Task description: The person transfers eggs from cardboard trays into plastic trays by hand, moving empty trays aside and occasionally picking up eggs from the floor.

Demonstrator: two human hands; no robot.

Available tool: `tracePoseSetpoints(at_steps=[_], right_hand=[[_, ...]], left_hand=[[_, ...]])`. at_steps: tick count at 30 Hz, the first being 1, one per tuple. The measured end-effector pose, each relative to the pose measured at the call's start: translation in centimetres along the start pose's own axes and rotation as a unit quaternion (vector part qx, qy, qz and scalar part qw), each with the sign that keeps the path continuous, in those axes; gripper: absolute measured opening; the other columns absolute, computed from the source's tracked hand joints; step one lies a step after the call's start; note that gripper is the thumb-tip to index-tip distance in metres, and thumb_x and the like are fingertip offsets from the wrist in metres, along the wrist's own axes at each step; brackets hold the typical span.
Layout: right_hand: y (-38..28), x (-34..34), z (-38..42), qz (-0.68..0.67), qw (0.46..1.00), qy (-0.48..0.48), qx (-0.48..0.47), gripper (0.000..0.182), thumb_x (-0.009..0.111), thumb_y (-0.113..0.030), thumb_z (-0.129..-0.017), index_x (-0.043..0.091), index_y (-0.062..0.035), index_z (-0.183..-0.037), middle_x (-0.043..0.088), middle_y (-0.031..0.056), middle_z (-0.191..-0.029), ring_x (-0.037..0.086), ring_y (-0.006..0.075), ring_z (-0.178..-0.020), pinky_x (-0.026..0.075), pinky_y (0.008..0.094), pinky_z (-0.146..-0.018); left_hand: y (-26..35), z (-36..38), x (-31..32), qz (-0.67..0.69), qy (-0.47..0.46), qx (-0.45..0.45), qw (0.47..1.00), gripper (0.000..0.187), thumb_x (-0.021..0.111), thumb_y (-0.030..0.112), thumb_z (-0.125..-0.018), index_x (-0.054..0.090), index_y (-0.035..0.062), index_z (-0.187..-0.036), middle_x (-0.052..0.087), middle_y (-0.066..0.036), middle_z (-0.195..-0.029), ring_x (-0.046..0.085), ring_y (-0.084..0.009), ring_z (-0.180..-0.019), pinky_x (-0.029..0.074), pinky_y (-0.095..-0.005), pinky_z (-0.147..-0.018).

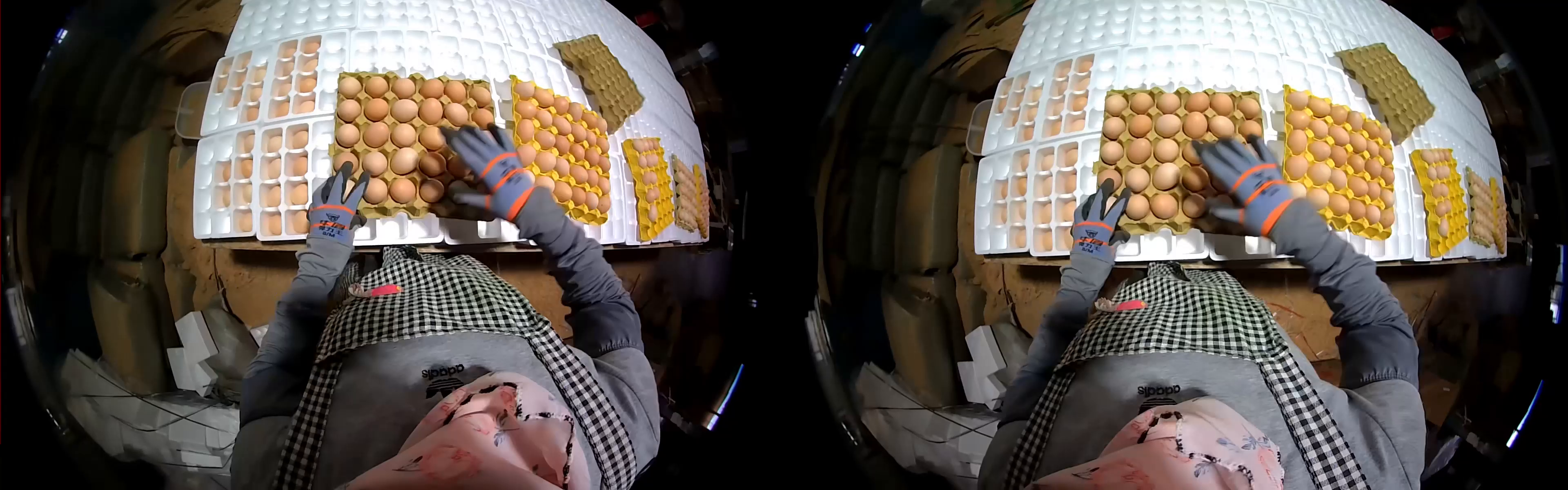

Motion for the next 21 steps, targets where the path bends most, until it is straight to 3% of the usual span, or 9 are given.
tracePoseSetpoints(at_steps=[5,7,9,11,12,15,16,19,21], right_hand=[[1.5,6.5,2.1,-0.393,0.895,0.098,0.186,0.051,0.067,-0.012,-0.074,0.06,-0.0174,-0.124,0.061,0.0105,-0.105,0.057,0.0266,-0.102,0.049,0.0357,-0.086],[6.1,6.4,3.3,-0.738,0.593,0.158,0.282,0.042,0.067,-0.012,-0.075,0.063,-0.0083,-0.116,0.062,0.011,-0.1,0.058,0.0232,-0.099,0.048,0.0352,-0.086],[7.3,3.1,1.4,-0.546,0.799,0.167,0.188,0.03,0.063,-0.016,-0.08,0.065,-0.0045,-0.108,0.063,0.0125,-0.099,0.058,0.0216,-0.099,0.048,0.0343,-0.086],[2.6,5.0,-1.1,-0.269,0.951,0.061,0.143,0.024,0.06,-0.013,-0.082,0.066,-0.0082,-0.105,0.059,0.0108,-0.113,0.059,0.0232,-0.099,0.049,0.0357,-0.087],[1.0,7.3,-1.8,-0.106,0.987,-0.006,0.121,0.029,0.063,-0.013,-0.081,0.065,-0.0092,-0.109,0.057,0.0106,-0.114,0.059,0.0257,-0.096,0.05,0.036,-0.084],[0.7,8.1,-2.5,0.035,0.989,-0.104,0.1,0.046,0.065,-0.014,-0.08,0.056,-0.0125,-0.126,0.056,0.0097,-0.118,0.06,0.0237,-0.097,0.051,0.034,-0.083],[2.8,7.3,-1.9,-0.206,0.967,-0.051,0.143,0.05,0.063,-0.016,-0.082,0.053,-0.0125,-0.13,0.057,0.0085,-0.121,0.059,0.0215,-0.102,0.051,0.0331,-0.084],[8.0,6.1,0.5,-0.733,0.64,0.1,0.206,0.057,0.068,-0.019,-0.08,0.052,-0.0093,-0.133,0.057,0.0061,-0.126,0.055,0.0199,-0.114,0.048,0.0349,-0.095],[8.7,4.4,0.3,-0.663,0.714,0.05,0.218,0.058,0.069,-0.019,-0.079,0.052,-0.0093,-0.133,0.054,0.0087,-0.13,0.053,0.0225,-0.117,0.046,0.0378,-0.098]], left_hand=[[-7.1,0.0,0.5,0.514,0.074,-0.066,0.852,0.051,0.073,0.008,-0.075,0.057,0.0033,-0.123,0.061,-0.013,-0.118,0.06,-0.0259,-0.103,0.052,-0.0356,-0.09],[-11.1,0.4,0.1,0.687,0.204,-0.117,0.688,0.04,0.07,0.006,-0.08,0.058,0.0016,-0.118,0.06,-0.012,-0.115,0.06,-0.022,-0.104,0.053,-0.0348,-0.092],[-10.9,-0.1,0.5,0.793,0.207,-0.132,0.557,0.036,0.062,0.0,-0.082,0.057,0.0009,-0.117,0.055,-0.009,-0.119,0.057,-0.0224,-0.107,0.051,-0.0382,-0.096],[-2.9,-2.2,-1.8,0.351,0.049,0.031,0.935,0.039,0.064,0.018,-0.083,0.056,0.0084,-0.12,0.048,-0.013,-0.129,0.054,-0.0264,-0.114,0.044,-0.039,-0.101],[0.4,-2.4,-1.5,0.148,-0.008,0.065,0.987,0.041,0.066,0.018,-0.082,0.056,0.0103,-0.121,0.048,-0.014,-0.129,0.055,-0.0287,-0.113,0.045,-0.039,-0.099],[2.2,-2.3,-0.2,-0.042,-0.063,0.083,0.994,0.047,0.069,0.018,-0.079,0.056,0.013,-0.124,0.047,-0.015,-0.131,0.054,-0.0324,-0.112,0.047,-0.0393,-0.096],[1.8,-2.5,0.0,-0.021,-0.06,0.077,0.995,0.051,0.07,0.017,-0.077,0.056,0.0137,-0.126,0.047,-0.016,-0.132,0.053,-0.0339,-0.112,0.048,-0.0396,-0.094],[-0.3,-2.1,-0.6,0.194,-0.068,-0.002,0.979,0.056,0.071,0.018,-0.077,0.054,0.0148,-0.131,0.048,-0.016,-0.129,0.052,-0.0325,-0.114,0.048,-0.0399,-0.093],[0.8,-1.9,-3.4,0.162,0.083,0.015,0.983,0.048,0.068,0.019,-0.081,0.057,0.021,-0.128,0.048,-0.017,-0.124,0.053,-0.0339,-0.109,0.049,-0.039,-0.093]])
Point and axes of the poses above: each hand's wrist, its own z-axis away from the middle knuckle, its own x-axis out of the palm, y = z × x, the point moved 9 cm from there along -z, towards the middle knuckle
